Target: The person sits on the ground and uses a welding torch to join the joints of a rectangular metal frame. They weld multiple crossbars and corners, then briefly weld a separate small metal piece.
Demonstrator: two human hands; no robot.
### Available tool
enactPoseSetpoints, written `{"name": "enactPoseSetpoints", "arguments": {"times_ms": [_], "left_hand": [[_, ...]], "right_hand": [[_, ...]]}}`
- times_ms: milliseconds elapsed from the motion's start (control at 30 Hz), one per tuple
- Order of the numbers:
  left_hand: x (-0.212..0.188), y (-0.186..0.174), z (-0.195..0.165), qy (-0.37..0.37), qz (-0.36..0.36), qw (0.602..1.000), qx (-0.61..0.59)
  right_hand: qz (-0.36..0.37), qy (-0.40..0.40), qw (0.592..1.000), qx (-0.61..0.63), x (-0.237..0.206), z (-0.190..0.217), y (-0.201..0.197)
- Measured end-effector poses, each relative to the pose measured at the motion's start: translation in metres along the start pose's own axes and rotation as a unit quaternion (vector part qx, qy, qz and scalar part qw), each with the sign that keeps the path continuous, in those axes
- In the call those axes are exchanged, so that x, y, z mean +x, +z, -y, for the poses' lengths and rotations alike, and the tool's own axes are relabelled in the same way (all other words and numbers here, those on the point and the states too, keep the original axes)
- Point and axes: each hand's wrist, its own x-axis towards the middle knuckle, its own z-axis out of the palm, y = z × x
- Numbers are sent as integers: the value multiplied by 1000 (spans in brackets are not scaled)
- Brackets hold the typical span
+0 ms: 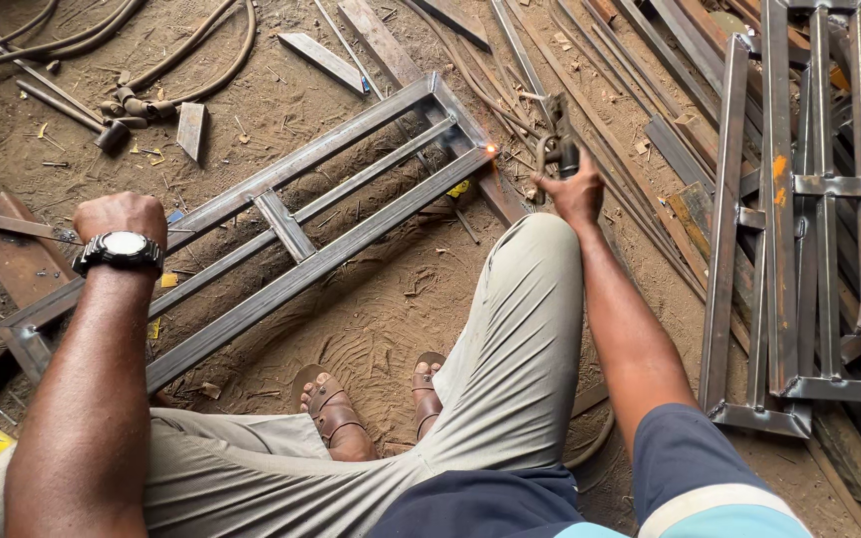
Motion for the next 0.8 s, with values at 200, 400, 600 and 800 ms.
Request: {"name": "enactPoseSetpoints", "arguments": {"times_ms": [200, 400, 600, 800], "left_hand": [[-18, 25, 15, 5, -35, 999, -18], [-57, 68, 68, 16, -167, 978, -122], [-100, 98, 108, -34, -153, 966, -207], [-132, 111, 136, -86, -85, 967, -225]], "right_hand": [[16, -59, 994, -93, 0, 39, -22], [142, -161, 968, -129, -50, 160, -19], [250, -235, 939, -18, -135, 255, 52], [306, -143, 935, 112, -214, 310, 132]]}}
